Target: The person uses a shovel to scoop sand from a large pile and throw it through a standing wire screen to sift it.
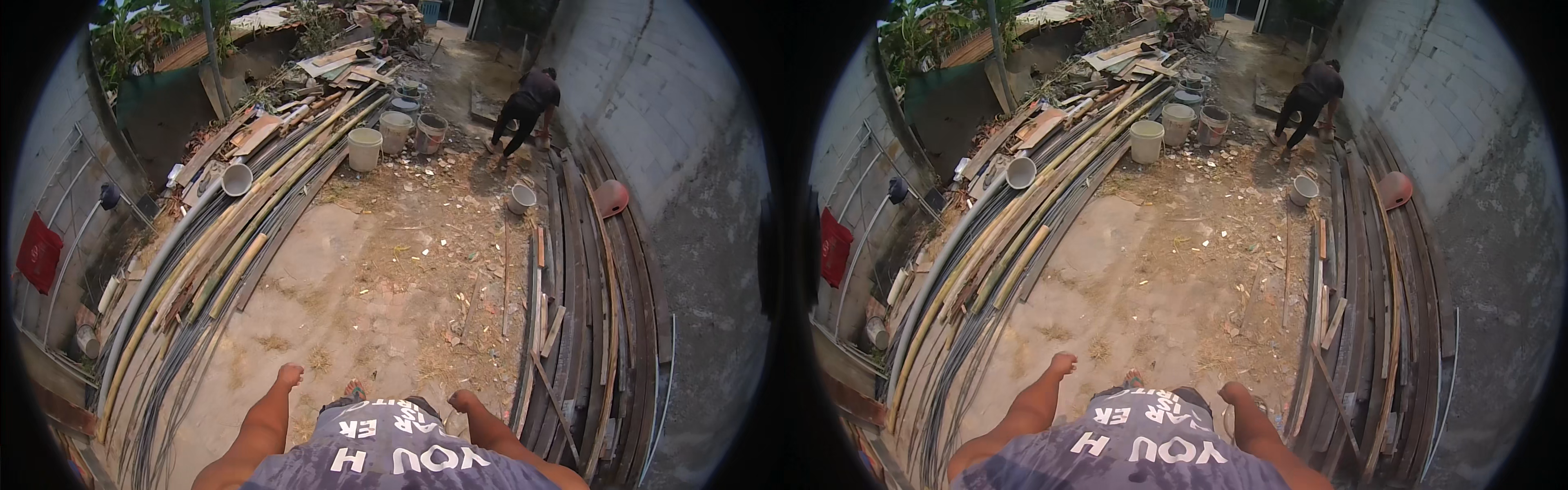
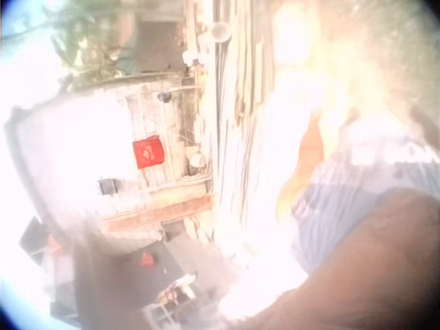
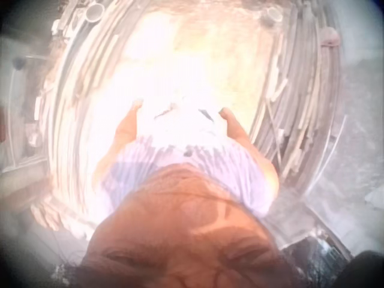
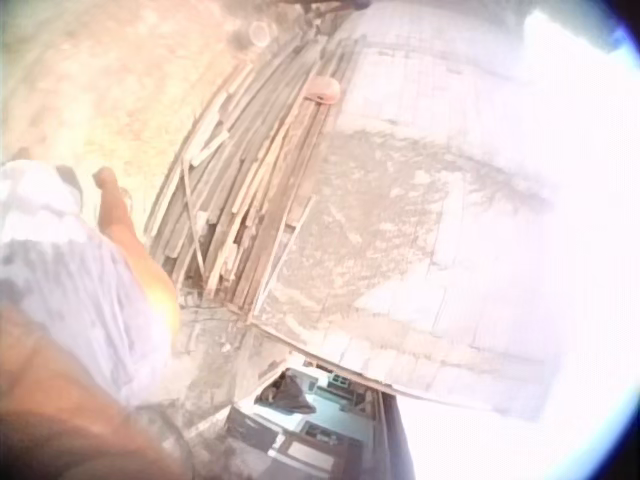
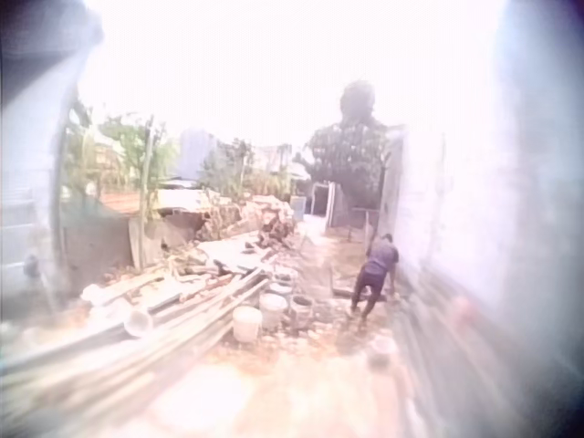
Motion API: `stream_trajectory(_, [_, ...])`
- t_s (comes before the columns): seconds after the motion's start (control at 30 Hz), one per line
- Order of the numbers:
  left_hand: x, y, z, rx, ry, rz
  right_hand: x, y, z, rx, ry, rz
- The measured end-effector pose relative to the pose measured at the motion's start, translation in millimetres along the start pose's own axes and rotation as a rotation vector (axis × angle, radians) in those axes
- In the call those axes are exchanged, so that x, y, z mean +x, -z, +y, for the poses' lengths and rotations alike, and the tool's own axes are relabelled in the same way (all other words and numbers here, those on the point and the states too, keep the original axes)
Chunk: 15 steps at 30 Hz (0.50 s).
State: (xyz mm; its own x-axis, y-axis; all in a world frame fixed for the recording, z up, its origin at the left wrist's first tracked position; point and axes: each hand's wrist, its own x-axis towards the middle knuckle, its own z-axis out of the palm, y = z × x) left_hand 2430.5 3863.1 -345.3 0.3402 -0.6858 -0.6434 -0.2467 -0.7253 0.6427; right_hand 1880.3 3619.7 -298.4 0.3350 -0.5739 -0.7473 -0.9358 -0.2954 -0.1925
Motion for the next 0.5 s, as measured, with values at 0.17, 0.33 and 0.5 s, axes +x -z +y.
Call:
stream_trajectory(0.17, [163,100,286,-0.191,-0.324,0.267,25,71,19,0.703,-0.277,0.306])
stream_trajectory(0.33, [259,105,430,0.038,-0.489,0.248,86,87,0,0.978,-0.346,0.251])
stream_trajectory(0.5, [321,40,391,0.094,-0.279,-0.008,161,160,12,0.695,-0.108,-0.13])
